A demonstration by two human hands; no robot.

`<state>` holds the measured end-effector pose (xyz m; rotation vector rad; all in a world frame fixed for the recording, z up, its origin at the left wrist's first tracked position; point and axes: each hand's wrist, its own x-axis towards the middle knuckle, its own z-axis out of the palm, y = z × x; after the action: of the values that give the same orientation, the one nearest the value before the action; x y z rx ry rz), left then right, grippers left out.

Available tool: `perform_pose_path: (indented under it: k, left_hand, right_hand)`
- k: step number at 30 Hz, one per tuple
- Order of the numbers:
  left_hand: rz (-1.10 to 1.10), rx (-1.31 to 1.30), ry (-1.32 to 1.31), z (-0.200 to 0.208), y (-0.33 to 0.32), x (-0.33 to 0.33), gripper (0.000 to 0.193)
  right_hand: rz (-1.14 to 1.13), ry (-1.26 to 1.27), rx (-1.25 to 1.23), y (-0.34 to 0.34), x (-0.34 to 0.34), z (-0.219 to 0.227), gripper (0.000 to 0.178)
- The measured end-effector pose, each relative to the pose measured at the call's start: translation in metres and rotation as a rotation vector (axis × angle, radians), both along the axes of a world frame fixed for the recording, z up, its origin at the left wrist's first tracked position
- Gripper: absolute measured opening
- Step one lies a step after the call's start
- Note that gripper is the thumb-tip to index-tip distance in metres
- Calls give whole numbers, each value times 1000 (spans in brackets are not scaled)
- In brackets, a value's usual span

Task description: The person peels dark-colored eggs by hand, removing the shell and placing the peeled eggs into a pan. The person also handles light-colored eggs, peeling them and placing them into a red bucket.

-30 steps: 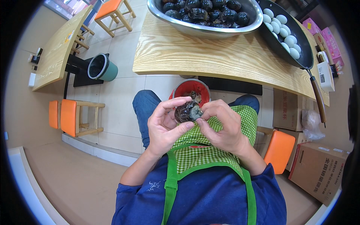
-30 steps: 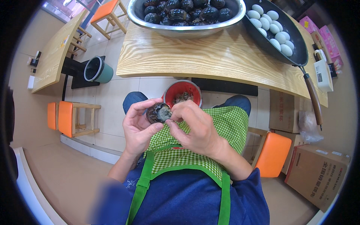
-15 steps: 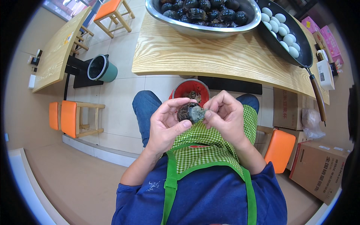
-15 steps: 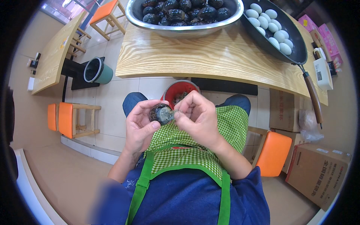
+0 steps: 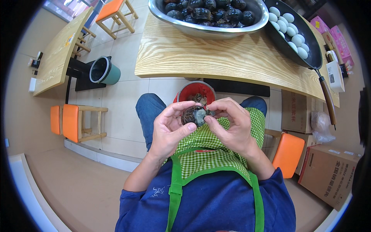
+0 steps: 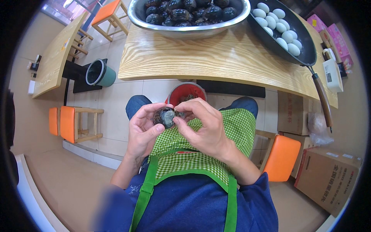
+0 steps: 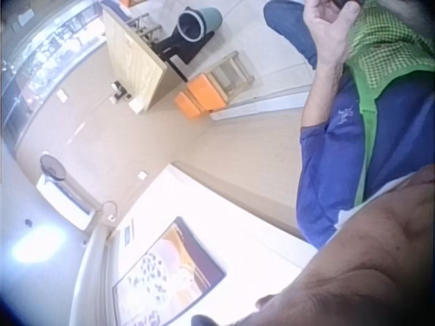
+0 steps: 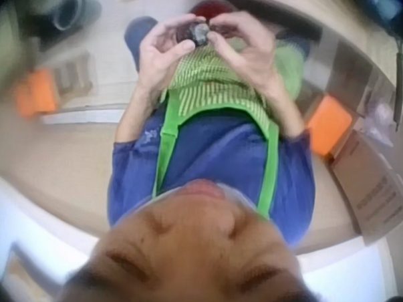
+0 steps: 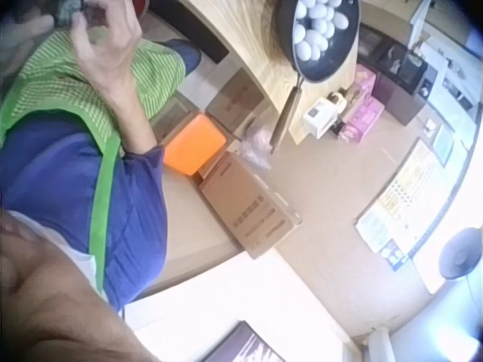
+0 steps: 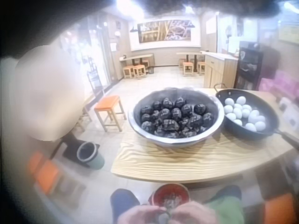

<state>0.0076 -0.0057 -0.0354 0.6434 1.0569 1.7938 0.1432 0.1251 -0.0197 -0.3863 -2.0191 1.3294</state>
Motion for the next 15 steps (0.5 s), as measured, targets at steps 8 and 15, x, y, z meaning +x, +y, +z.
perform_pose_path:
  k: [8, 15]
  left_hand:
    - [-68, -4, 25, 0, -3, -2, 47]
    - [-150, -84, -132, 4, -4, -6, 47]
  right_hand:
    - [-20, -52, 401, -1, -2, 10, 32]
    - [26, -65, 174, 4, -1, 5, 21]
